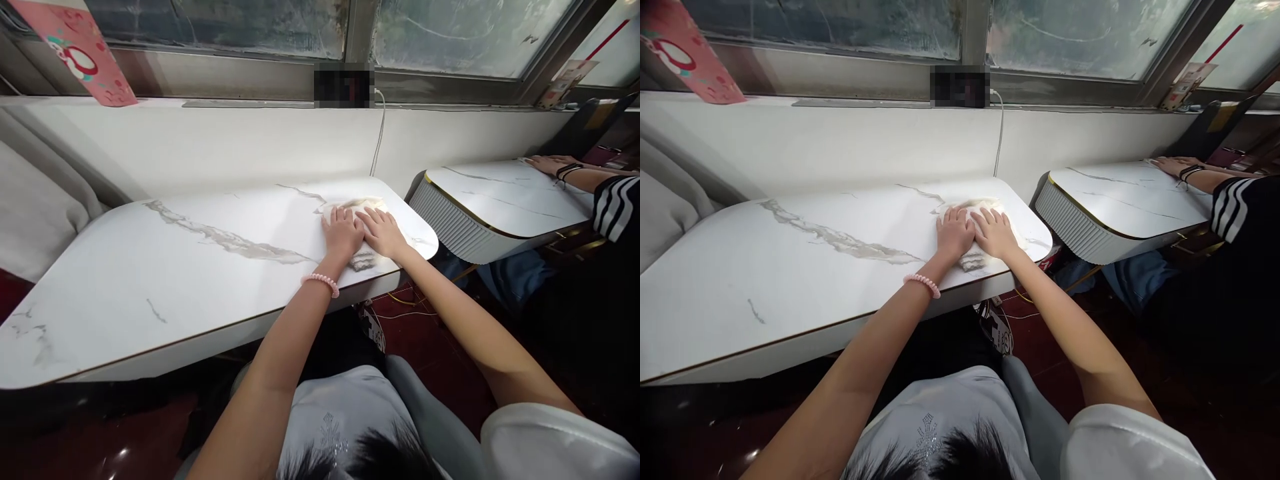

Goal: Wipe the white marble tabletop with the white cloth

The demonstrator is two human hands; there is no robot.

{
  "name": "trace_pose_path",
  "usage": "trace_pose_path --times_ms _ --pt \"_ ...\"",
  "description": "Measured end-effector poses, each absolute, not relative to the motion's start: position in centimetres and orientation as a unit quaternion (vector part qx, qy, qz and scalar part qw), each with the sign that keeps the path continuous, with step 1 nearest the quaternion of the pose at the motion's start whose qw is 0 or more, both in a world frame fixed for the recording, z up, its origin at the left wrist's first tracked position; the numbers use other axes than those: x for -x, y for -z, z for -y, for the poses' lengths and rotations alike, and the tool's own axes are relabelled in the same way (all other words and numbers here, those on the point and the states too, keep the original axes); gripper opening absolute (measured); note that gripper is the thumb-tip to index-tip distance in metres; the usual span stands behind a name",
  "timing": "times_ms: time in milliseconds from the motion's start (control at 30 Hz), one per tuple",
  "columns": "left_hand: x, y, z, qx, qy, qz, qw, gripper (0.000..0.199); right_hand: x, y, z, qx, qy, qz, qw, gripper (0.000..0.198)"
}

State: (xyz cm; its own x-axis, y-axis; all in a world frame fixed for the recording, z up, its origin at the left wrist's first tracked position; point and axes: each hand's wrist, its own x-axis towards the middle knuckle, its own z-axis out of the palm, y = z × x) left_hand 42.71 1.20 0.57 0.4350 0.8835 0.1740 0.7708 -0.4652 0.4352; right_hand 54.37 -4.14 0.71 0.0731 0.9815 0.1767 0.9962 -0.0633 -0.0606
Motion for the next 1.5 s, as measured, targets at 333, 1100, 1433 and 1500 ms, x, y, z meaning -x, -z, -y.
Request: trace_pose_path --times_ms 333,1100,1433,1500 --pt "-40.6 -0.8 -0.1 -0.843 -0.18 -0.476 0.177 0.055 -51.8 -0.7 5.7 0.748 0.052 0.657 0.073 0.057" --pt "-35.8 -0.5 -10.3 -0.82 -0.199 -0.515 0.151 0.048 -46.5 -0.7 -5.0 0.733 0.018 0.67 0.117 0.054" --pt "-35.9 -0.3 -19.0 -0.808 -0.227 -0.528 0.13 0.046 -46.7 -0.6 -14.3 0.727 -0.016 0.67 0.151 0.053" --pt "-35.9 -0.3 -20.1 -0.803 -0.238 -0.531 0.127 0.046 -46.7 -0.5 -15.6 0.721 -0.012 0.674 0.161 0.052"
